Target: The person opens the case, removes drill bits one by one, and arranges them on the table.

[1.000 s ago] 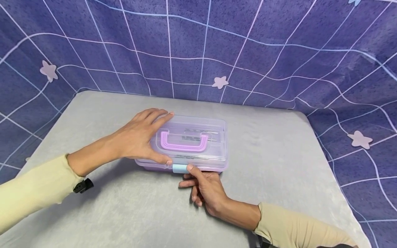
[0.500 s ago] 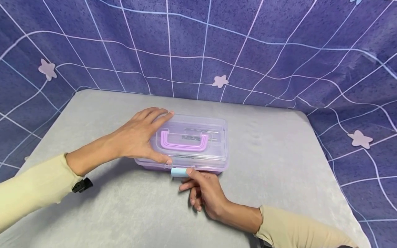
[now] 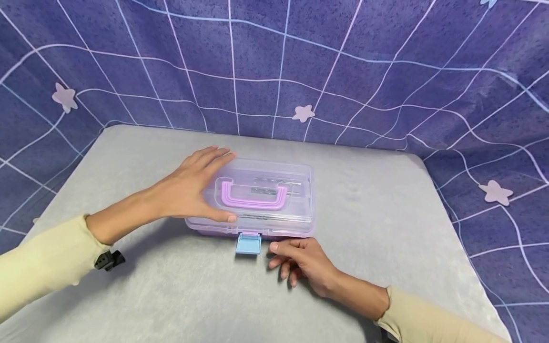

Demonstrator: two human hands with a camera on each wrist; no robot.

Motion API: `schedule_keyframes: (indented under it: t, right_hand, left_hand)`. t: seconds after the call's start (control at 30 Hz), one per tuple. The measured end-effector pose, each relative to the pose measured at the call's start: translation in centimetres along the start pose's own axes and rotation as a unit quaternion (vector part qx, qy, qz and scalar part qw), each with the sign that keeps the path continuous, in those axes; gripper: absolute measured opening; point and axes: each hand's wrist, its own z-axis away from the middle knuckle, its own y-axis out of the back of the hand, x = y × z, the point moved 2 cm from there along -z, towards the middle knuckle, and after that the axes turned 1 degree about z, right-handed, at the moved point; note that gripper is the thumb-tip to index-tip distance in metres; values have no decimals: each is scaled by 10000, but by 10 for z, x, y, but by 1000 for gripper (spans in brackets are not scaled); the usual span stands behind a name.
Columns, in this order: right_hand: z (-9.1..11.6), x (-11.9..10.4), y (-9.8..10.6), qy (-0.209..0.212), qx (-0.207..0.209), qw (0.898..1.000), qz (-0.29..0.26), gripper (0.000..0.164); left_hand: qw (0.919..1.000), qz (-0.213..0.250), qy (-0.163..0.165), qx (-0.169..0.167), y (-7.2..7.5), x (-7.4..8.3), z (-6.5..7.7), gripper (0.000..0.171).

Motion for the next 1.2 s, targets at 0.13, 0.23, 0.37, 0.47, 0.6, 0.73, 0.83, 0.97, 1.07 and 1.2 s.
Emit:
schedule_keyframes:
  t: [0.13, 0.23, 0.37, 0.47, 0.6, 0.73, 0.83, 0.97, 1.07, 1.2]
  right_hand:
    - [6, -7, 23, -116, -388, 9969, 675, 39]
    - [11, -14, 43, -62, -634, 9917, 1113, 39]
    - [16, -25, 68, 126, -778, 9840, 1598, 37]
    - [17, -37, 86, 342, -795, 9780, 1897, 35]
    - [17, -53, 106, 692, -515, 9727, 2155, 35]
    - [15, -68, 121, 1024, 43, 9682, 2283, 40]
    - [12, -76, 127, 1339, 372, 9629, 2314, 48]
    - [5, -83, 129, 1980, 505, 9511, 2317, 64]
    - [0, -87, 129, 2442, 463, 9393, 2365, 80]
    - [-5, -88, 127, 2660, 348, 9280, 2584, 100]
  left_hand:
    - [9984, 525, -9, 219, 1, -5, 4, 135]
    - [9968, 758, 1, 266, 1, -9, 8, 133]
    - [9940, 1046, 89, 291, 2, -18, 14, 134]
    - [9918, 1234, 84, 335, 3, -26, 18, 136]
    - [9905, 1321, -58, 386, 1, -38, 20, 142]
    - [9896, 1386, -125, 350, -1, -47, 23, 148]
    - [9885, 1473, -138, 307, -2, -51, 25, 152]
    - [9842, 1738, -194, 273, -5, -59, 25, 155]
    - [9773, 2082, -292, 258, -7, -66, 27, 157]
    - [9697, 2377, -530, 215, -9, -74, 28, 163]
